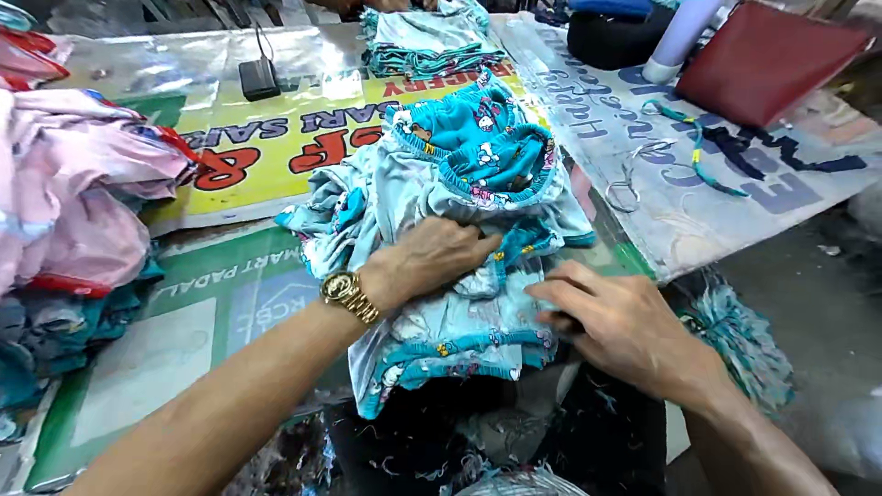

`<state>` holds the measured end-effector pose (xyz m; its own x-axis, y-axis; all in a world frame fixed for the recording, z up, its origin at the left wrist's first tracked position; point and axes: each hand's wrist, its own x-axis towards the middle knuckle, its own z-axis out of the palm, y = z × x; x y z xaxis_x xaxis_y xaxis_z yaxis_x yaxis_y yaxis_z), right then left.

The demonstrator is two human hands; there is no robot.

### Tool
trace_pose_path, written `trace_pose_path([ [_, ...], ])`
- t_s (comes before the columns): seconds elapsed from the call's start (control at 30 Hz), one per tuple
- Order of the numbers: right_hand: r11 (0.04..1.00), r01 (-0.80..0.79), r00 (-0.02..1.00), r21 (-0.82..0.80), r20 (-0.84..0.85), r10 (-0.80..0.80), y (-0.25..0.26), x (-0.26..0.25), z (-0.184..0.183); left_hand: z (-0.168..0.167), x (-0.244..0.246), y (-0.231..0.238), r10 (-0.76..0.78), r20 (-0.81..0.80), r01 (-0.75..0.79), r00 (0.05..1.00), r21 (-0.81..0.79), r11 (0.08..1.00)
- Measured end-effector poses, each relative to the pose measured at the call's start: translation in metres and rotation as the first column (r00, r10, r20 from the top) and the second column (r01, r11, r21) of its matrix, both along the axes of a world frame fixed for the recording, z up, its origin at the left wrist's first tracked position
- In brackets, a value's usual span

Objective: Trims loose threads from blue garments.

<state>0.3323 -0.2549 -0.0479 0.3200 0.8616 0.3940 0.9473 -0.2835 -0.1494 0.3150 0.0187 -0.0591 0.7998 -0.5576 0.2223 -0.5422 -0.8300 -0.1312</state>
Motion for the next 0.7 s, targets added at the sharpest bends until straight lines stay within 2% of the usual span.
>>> trace_pose_path([
  [0.07,0.994,-0.069,0.993,0.088,-0.094,0.077,0.006,-0.020,-0.007,0.008,0.012,-0.009,0.108,0.028,-0.109,0.994,0.011,0.994],
  [0.17,0.991,-0.119,0.986,0.058,-0.111,0.125,0.030,-0.028,-0.037,-0.011,0.029,-0.032,0.261,0.141,-0.253,0.955,-0.066,0.965],
  [0.23,0.990,-0.095,0.987,0.102,-0.116,0.107,0.043,-0.027,-0.059,-0.028,0.033,-0.039,0.284,0.154,-0.272,0.946,-0.100,0.957],
  [0.3,0.987,-0.081,0.979,0.140,-0.177,0.105,0.038,-0.025,-0.061,-0.029,0.027,-0.034,0.262,0.125,-0.243,0.957,-0.149,0.958],
  [0.37,0.988,-0.056,0.965,0.142,-0.244,0.090,0.023,-0.022,-0.055,-0.014,0.003,-0.024,0.243,0.006,-0.234,0.970,-0.250,0.939],
  [0.47,0.988,0.031,0.977,0.152,-0.215,0.002,0.002,-0.012,-0.059,0.014,-0.055,-0.007,0.153,-0.117,-0.189,0.981,-0.433,0.881],
  [0.57,0.984,0.022,0.983,0.177,-0.185,0.012,-0.002,-0.010,-0.060,-0.003,-0.111,0.000,0.166,-0.178,-0.232,0.970,-0.469,0.852],
  [0.63,0.982,0.032,0.992,0.188,-0.129,-0.008,0.004,-0.014,-0.055,-0.024,-0.131,-0.002,0.215,-0.143,-0.256,0.966,-0.428,0.866],
  [0.7,0.985,0.020,0.998,0.170,-0.054,-0.011,0.016,-0.019,-0.047,-0.034,-0.138,-0.006,0.249,-0.100,-0.267,0.963,-0.466,0.843],
])
